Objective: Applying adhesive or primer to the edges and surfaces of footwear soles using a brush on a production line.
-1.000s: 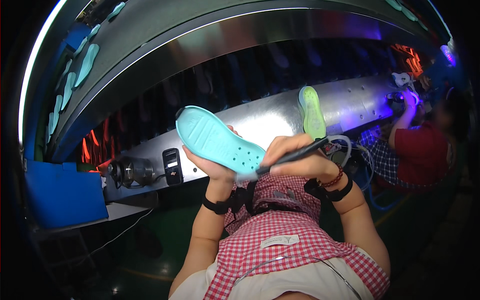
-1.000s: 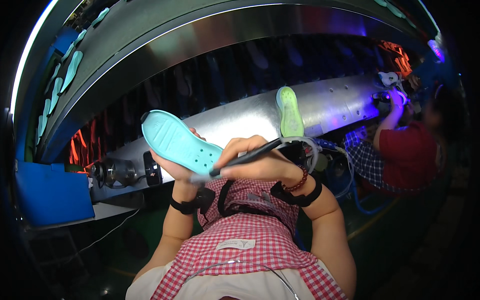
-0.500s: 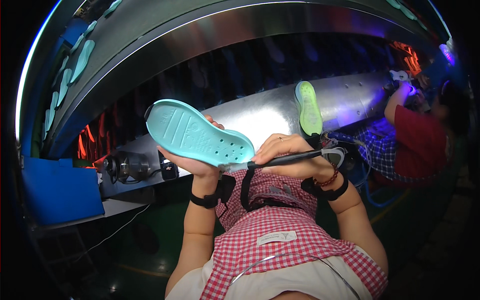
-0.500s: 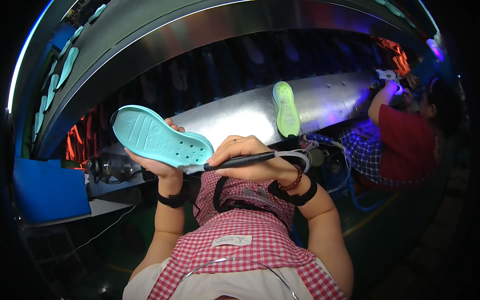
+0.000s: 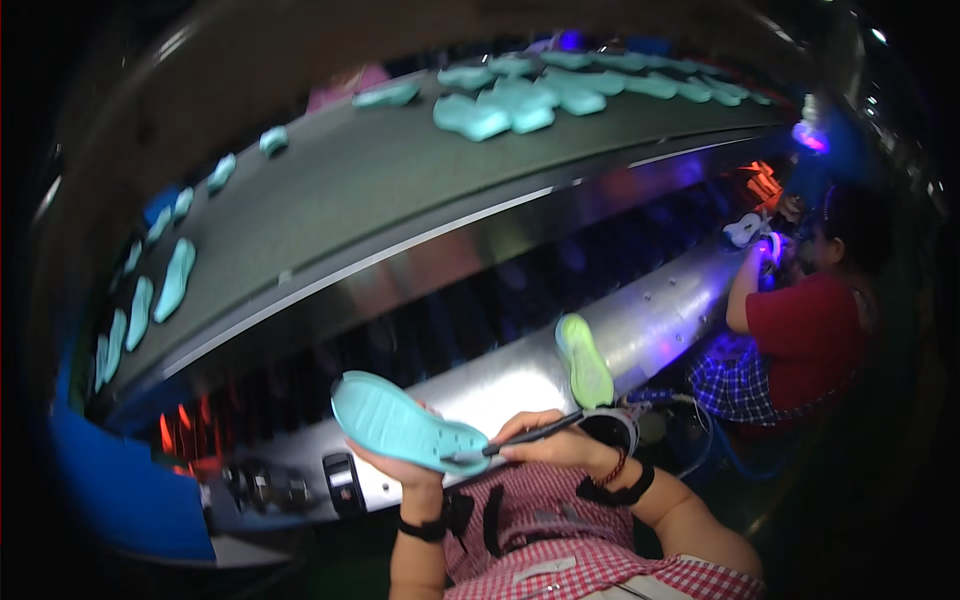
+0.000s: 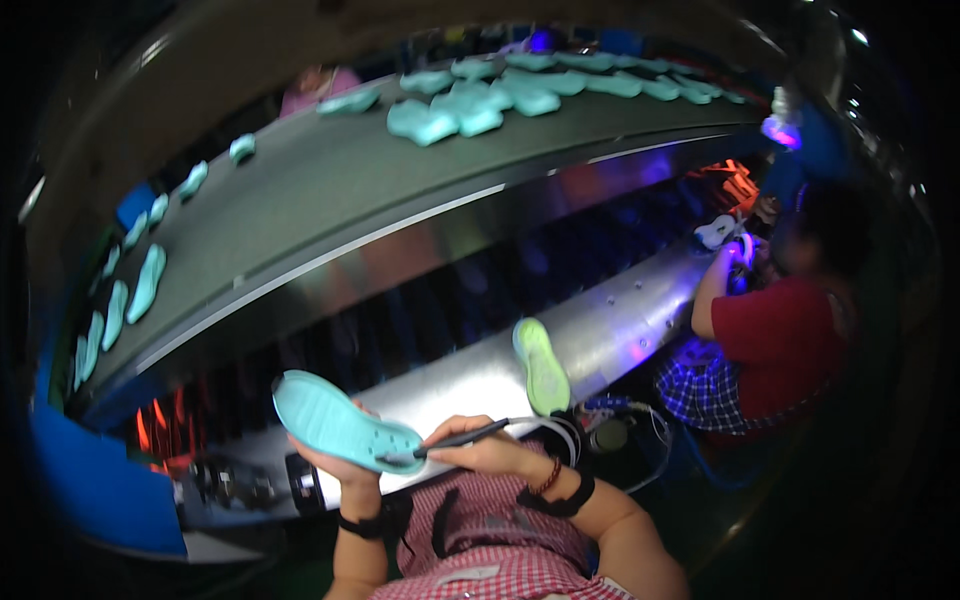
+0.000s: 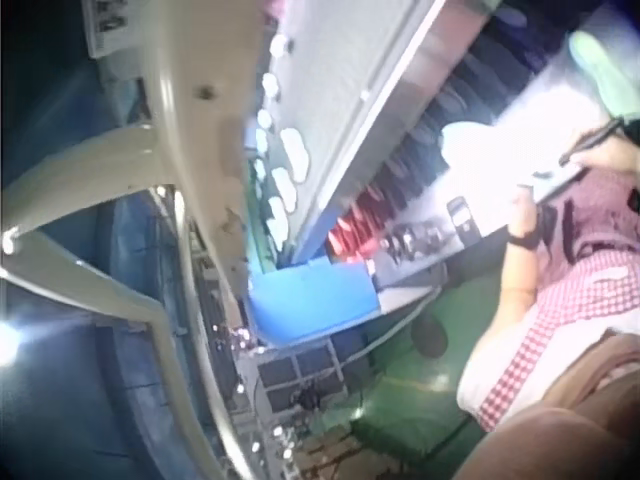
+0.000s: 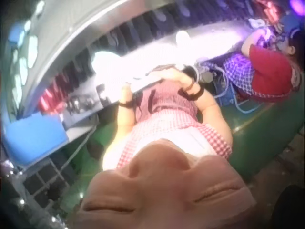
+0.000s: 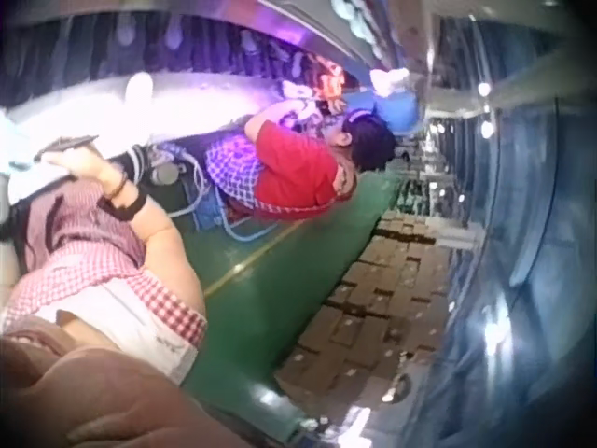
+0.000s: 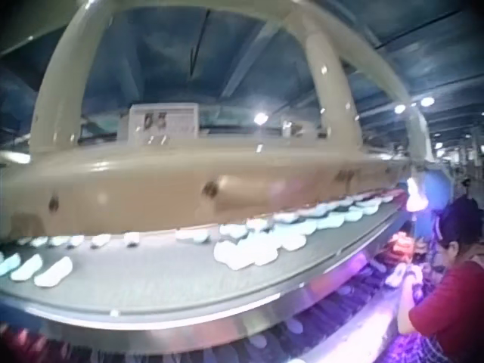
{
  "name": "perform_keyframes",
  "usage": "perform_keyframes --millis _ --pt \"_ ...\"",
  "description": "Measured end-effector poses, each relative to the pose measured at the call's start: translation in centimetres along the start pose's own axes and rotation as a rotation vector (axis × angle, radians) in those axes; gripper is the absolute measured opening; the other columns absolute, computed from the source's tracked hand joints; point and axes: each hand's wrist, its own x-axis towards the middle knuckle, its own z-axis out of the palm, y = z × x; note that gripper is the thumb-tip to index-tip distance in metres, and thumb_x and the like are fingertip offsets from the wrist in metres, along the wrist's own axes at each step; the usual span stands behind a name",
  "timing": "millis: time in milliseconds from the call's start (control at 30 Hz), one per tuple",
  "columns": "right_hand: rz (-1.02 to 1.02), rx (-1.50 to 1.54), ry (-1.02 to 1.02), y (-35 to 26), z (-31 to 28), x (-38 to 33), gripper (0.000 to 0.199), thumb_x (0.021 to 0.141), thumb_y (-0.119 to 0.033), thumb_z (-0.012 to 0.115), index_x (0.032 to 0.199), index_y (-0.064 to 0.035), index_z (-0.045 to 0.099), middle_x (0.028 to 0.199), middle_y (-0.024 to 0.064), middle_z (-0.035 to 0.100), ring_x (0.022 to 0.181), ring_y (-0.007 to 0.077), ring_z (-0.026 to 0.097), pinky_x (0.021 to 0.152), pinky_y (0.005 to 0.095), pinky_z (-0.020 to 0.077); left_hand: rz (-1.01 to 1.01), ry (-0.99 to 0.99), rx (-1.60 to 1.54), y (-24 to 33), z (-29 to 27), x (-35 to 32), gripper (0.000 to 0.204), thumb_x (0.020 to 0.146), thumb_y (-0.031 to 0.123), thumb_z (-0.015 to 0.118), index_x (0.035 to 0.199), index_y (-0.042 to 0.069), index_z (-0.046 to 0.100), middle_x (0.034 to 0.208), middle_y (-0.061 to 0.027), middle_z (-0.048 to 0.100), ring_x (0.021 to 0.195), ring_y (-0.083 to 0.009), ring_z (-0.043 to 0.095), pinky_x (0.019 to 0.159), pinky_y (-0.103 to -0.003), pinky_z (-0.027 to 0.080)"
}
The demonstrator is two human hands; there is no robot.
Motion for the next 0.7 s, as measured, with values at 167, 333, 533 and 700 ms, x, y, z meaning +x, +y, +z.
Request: perform_keyframes --millis 167,333,533,700 --pt "0.088 0.246 0.051 2.0 -0.4 0.1 0.016 0.077 -0.006 0.065 0.092 0.0002 0.062 0.087 0.006 0.063 0.082 0.0094 0.057 0.075 0.0224 0.0446 -0.021 0.034 0.06 -0.6 0.9 -0.1 0.077 0.079 0.072 0.018 0.109 0.009 0.052 0.077 -0.0133 0.061 0.065 -0.0273 0.059 0.061 -0.038 0.05" --pt "0.014 0.323 0.11 4.3 -0.7 0.7 0.015 0.079 -0.005 0.064 0.092 0.0013 0.061 0.089 0.0067 0.063 0.083 0.012 0.058 0.076 0.024 0.0452 -0.078 0.038 0.055 -1.7 0.9 1.0 0.076 0.08 0.071 0.017 0.111 0.01 0.05 0.076 -0.0131 0.06 0.063 -0.0266 0.059 0.059 -0.037 0.05" --pt "0.023 0.443 0.08 5.2 -0.9 1.3 0.015 0.08 -0.004 0.062 0.093 0.0014 0.059 0.091 0.009 0.062 0.085 0.0125 0.059 0.078 0.0251 0.0469 -0.096 -0.011 0.107 -1.7 1.4 1.0 0.076 0.079 0.072 0.017 0.113 0.013 0.049 0.078 -0.0141 0.061 0.063 -0.0262 0.06 0.056 -0.036 0.05" --pt "0.107 0.671 0.098 5.0 -0.9 0.3 0.015 0.081 -0.005 0.061 0.093 0.0011 0.055 0.091 0.0104 0.062 0.084 0.0151 0.061 0.078 0.027 0.0502 -0.126 -0.031 0.045 -2.1 2.3 0.1 0.074 0.078 0.072 0.023 0.113 0.012 0.049 0.082 -0.0136 0.061 0.07 -0.0269 0.061 0.063 -0.037 0.051"
